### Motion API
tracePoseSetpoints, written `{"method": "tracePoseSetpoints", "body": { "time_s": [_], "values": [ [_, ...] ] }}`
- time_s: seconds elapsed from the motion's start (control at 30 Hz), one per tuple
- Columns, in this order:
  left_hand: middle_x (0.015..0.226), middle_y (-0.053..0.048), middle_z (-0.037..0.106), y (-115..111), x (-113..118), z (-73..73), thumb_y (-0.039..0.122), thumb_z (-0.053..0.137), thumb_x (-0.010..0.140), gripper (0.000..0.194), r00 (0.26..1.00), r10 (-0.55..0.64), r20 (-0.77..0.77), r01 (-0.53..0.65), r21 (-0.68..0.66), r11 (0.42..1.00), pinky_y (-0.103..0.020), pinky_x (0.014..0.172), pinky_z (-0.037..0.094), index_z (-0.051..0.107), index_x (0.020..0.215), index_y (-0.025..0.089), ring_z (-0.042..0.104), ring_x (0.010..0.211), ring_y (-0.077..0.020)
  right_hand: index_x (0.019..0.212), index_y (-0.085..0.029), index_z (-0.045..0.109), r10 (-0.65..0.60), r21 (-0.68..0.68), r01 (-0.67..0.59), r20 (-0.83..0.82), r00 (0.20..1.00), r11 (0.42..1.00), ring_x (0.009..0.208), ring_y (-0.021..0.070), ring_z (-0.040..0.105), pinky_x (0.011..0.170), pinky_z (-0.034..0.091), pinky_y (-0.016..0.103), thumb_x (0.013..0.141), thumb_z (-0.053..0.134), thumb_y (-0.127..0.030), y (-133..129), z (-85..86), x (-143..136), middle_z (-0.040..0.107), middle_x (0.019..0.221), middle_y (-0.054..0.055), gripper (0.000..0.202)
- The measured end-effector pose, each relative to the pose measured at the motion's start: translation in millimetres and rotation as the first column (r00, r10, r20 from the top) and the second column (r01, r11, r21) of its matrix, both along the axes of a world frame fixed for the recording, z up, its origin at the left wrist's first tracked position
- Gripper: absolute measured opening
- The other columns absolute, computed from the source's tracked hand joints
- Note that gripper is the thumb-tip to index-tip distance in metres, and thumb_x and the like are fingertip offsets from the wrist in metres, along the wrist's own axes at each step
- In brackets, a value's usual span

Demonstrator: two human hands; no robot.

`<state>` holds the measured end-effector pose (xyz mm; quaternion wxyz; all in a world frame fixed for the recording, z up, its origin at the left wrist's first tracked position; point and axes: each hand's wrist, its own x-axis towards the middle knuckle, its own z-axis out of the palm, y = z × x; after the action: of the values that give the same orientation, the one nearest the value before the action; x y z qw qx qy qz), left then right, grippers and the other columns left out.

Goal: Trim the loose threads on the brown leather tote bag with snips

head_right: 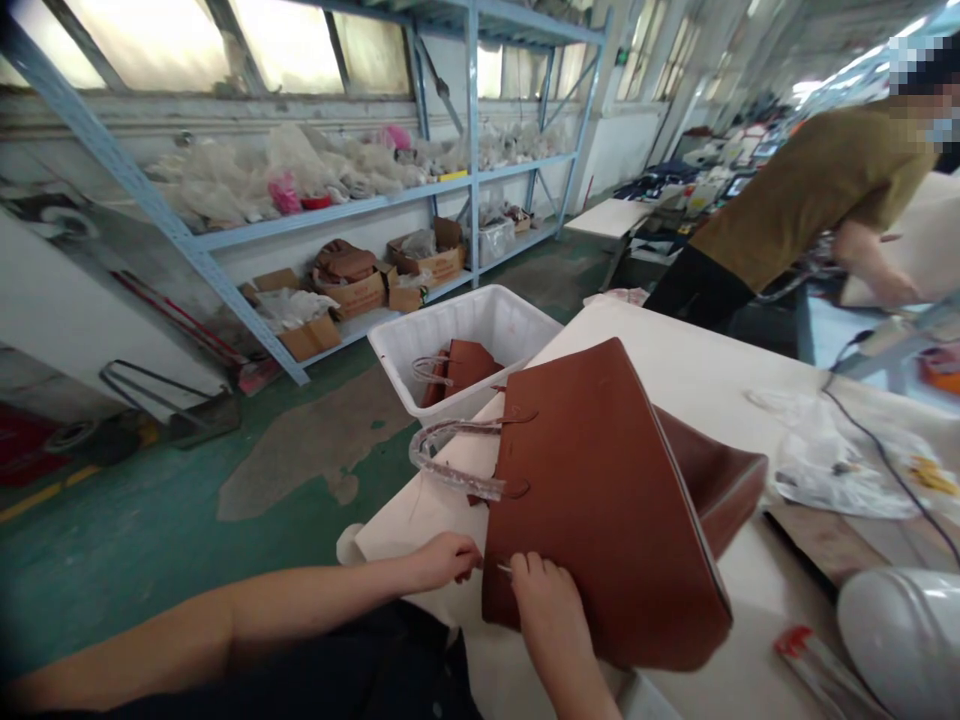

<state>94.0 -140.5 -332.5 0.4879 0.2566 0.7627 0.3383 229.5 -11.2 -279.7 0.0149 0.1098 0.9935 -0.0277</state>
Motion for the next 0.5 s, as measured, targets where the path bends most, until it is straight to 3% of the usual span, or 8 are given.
{"method": "tracePoseSetpoints", "body": {
  "time_s": [0.17,0.5],
  "values": [
    [0.052,0.005,0.048,3.6,-1.1,5.9,0.019,0.038,0.075,0.024,1.000,-0.029,0.012,0.028,0.038,0.999,-0.020,0.049,0.036,0.061,0.077,0.015,0.046,0.049,-0.0090,0.081,-0.019,0.053,-0.009,0.054,0.006,0.049,0.999,0.999,0.066,0.0211,0.056,0.060,0.038,0.033,0.079,0.045,-0.006,-9.5,-4.0,-10.8,0.057,0.074,0.005,0.015],
    [0.054,0.005,0.045,12.1,-11.2,0.2,0.022,0.034,0.078,0.028,0.999,-0.023,0.032,0.020,0.090,0.996,-0.020,0.049,0.036,0.060,0.083,0.014,0.044,0.050,-0.0095,0.080,-0.019,0.055,-0.019,0.019,0.017,0.093,0.996,1.000,0.067,0.0222,0.059,0.060,0.043,0.035,0.077,0.042,-0.002,-5.4,-1.9,-16.2,0.060,0.074,0.005,0.021]
  ]
}}
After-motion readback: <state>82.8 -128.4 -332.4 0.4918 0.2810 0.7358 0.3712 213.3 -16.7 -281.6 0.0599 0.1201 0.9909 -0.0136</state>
